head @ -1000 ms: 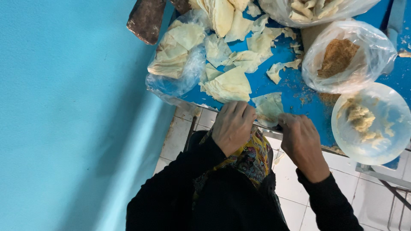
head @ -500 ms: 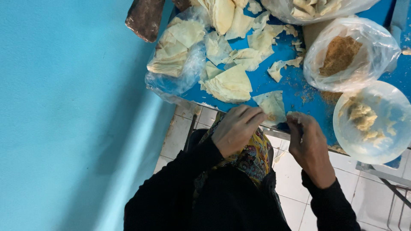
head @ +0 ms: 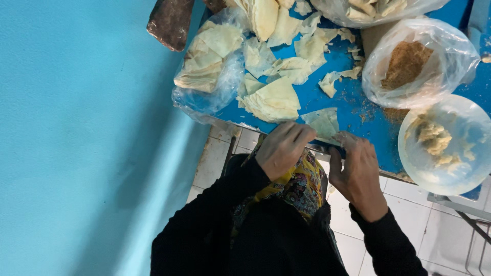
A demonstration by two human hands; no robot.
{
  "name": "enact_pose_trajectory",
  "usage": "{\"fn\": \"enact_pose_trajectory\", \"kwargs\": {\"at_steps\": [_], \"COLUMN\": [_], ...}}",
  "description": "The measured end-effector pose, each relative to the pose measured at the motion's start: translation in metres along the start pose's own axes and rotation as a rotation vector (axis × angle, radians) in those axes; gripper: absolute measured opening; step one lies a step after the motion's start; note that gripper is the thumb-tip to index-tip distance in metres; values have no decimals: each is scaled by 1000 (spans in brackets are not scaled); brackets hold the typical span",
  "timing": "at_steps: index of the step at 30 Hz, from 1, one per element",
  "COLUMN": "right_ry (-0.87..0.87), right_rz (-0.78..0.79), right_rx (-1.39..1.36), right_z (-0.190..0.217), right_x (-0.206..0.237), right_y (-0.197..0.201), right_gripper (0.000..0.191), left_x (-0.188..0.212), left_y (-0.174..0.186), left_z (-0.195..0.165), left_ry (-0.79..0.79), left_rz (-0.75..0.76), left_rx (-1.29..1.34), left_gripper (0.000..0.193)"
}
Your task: The person sits at a blue table and folds stuffed pastries by hand. They take triangular pastry wrappers, place filling from a plastic bowl onto each wrapper, fold and roll the wrapper around the filling, and place the finished rolls into a plastic bag with other completed rolls.
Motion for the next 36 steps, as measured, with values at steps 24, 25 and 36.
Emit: {"fn": "enact_pose_trajectory", "kwargs": {"at_steps": [24,25,36], "right_ry": [-78,-84,-124], "right_rz": [-30,-13,114], "right_rx": [-156,-164,-163], "right_z": [-4,-4,28], "right_x": [-10,-11,-28], "right_y": [-11,-12,3], "right_gripper": [45,43,32], "left_x": [19,19,6], "left_y": [-3,-2,-13], "left_z": [1,1,0], "left_ry": [-36,-42,-151], "left_rz": [42,33,-5], "left_rx": [66,64,-71], "left_gripper": [33,31,28]}}
Point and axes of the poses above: each hand's wrist, its own x-axis away from the middle knuckle, its own y-axis out of the back of the hand, z = x × y, the point moved 9 cm from there along -x, towards the middle knuckle, and after that the axes turned 10 degrees about -x, right-handed, at the moved point
